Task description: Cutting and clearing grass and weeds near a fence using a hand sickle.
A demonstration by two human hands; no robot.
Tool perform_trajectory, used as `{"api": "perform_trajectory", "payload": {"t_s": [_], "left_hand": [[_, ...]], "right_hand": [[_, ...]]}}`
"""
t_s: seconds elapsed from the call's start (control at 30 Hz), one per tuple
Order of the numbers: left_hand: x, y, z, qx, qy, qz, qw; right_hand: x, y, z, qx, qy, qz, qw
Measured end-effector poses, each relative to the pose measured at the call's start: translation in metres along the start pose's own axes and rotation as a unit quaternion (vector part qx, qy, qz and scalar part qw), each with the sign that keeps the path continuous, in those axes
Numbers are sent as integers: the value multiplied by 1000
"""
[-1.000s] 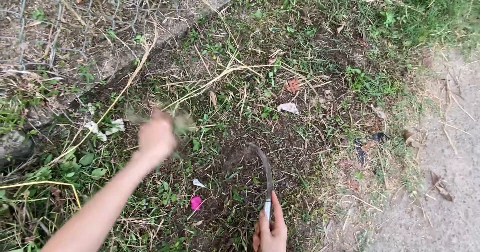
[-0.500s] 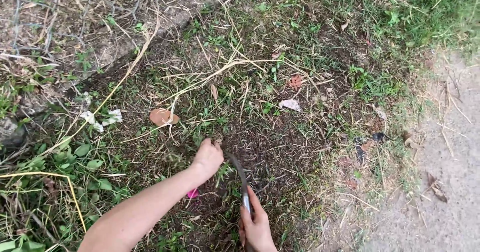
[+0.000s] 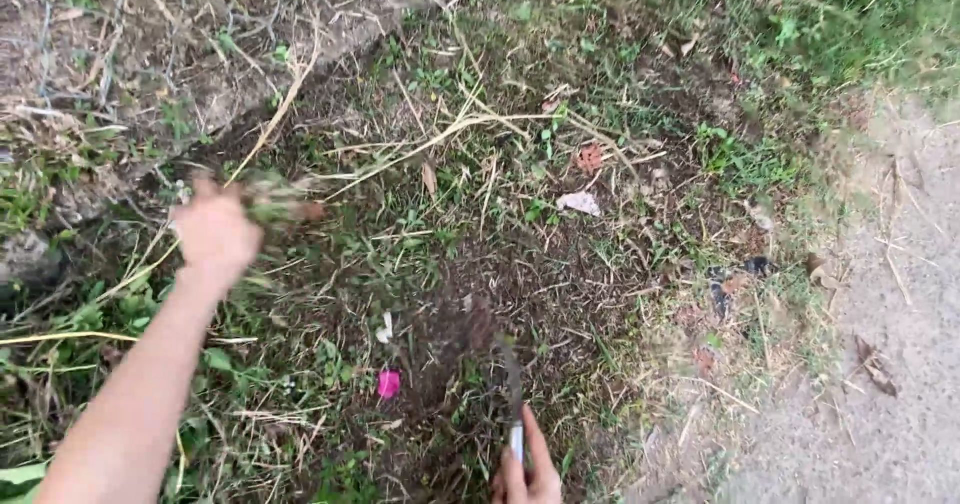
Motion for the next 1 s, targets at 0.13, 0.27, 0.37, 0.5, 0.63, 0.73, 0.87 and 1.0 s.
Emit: {"api": "perform_trajectory", "payload": {"t_s": [0.13, 0.27, 0.37, 0.5, 0.63, 0.73, 0.87, 1.0], "left_hand": [[-9, 30, -63, 313, -19, 21, 949], [99, 118, -43, 27, 132, 247, 960], [184, 155, 29, 118, 134, 415, 892], [234, 165, 19, 160, -27, 418, 894], [246, 138, 38, 40, -210, 322, 922], [247, 128, 32, 20, -245, 308, 919], [244, 111, 40, 11, -226, 338, 914], [244, 110, 55, 40, -163, 367, 915]], "right_hand": [[-31, -22, 34, 120, 12, 131, 984], [-54, -60, 57, 73, 86, 93, 989], [-96, -88, 85, 39, 124, 123, 984], [-93, -95, 88, 11, 171, 144, 975], [-62, -83, 73, 32, 95, 150, 984], [-72, -98, 82, 6, 114, 145, 983], [-71, -119, 94, -21, 119, 182, 976], [-61, -101, 95, -46, 131, 163, 977]]}}
Point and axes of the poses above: each hand's wrist, its own y-axis away from the middle knuckle, its own z-axis out of the palm, x = y × z, the point moved 7 cm from there along -y, towards the middle knuckle, and after that the axes turned 13 degrees about -z, right-handed, at the moved point
